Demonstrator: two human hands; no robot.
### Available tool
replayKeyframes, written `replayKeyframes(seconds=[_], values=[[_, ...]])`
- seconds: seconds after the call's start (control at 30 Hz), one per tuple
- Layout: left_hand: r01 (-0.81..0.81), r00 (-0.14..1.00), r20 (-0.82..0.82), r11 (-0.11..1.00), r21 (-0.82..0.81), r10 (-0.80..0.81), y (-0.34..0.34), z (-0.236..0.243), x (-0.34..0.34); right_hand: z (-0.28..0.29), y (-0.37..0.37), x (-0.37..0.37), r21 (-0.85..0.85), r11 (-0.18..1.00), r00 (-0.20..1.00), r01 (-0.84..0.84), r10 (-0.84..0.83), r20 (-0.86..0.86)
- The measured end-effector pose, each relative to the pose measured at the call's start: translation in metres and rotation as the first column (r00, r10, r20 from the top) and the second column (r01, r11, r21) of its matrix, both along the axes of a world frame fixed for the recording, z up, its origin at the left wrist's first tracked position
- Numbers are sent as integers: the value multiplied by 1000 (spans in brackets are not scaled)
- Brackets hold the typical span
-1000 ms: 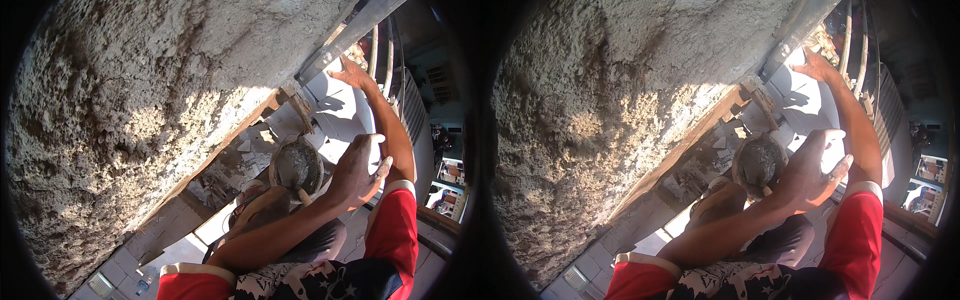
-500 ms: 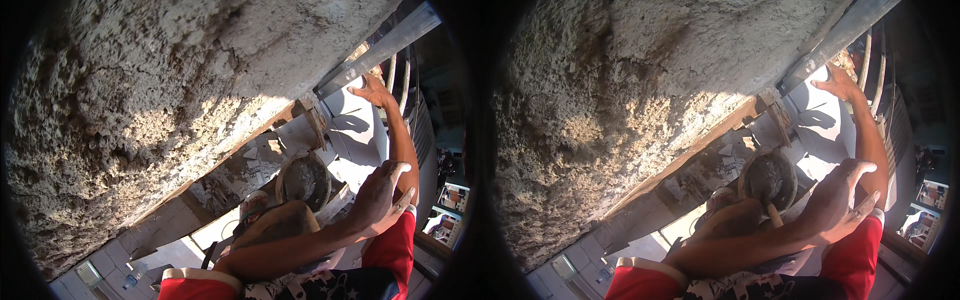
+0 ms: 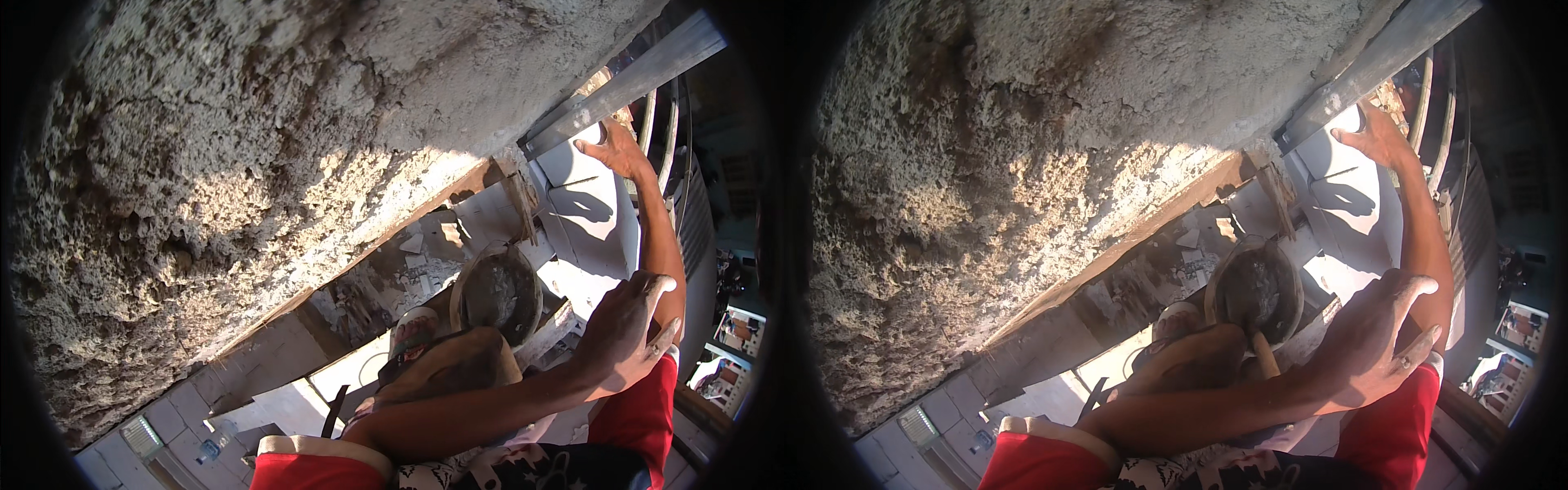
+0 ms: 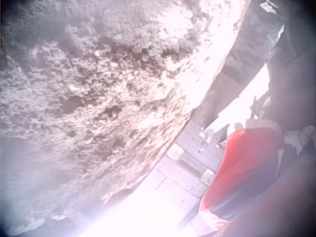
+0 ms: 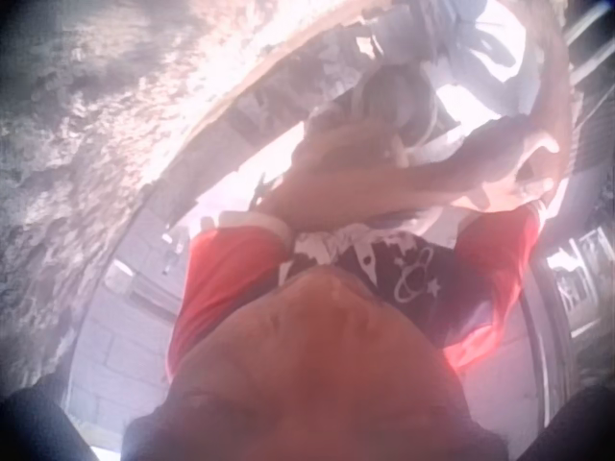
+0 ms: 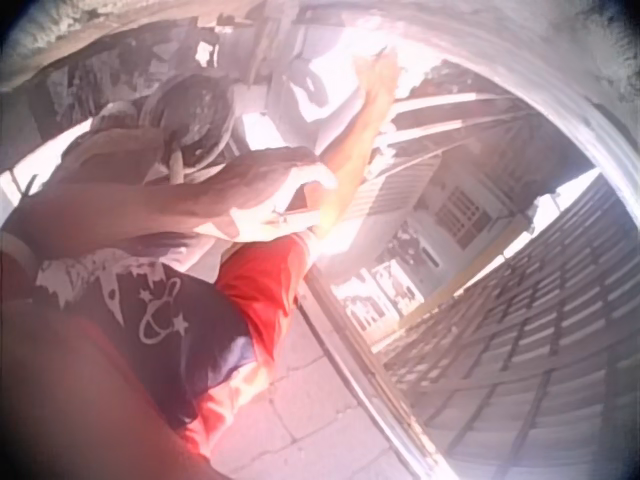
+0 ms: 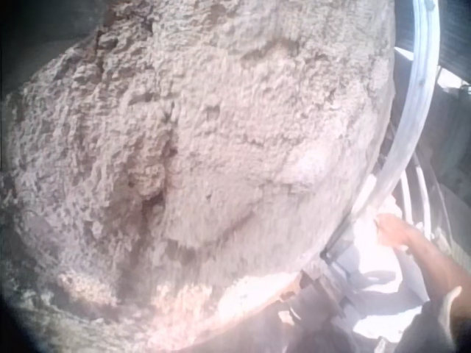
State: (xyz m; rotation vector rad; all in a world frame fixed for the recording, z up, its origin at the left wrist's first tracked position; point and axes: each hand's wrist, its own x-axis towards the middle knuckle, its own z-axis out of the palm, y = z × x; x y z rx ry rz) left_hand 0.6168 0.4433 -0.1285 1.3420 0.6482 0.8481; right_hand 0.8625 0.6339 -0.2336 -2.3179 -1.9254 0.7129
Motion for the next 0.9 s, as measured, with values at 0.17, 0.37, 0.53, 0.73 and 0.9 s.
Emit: replayKeyframes(seconds=[0.17,0.37,0.53,0.73,0.9], values=[[32,999,-17,999,-12,-32,9,4,-14,2,2,2,27,999,997,24,-22,-68],[-13,1000,-10,1000,7,13,17,-1,-23,25,3,-17,56,995,981,79,-68,-179],[-100,995,30,991,89,98,17,-11,-16,8,8,11,23,998,998,52,-51,-48],[-49,999,-19,997,62,50,13,-13,-10,-29,5,15,-29,999,999,43,-44,-12],[36,999,-17,999,33,-35,13,-10,-12,-41,5,31,8,999,999,53,-53,-1]])
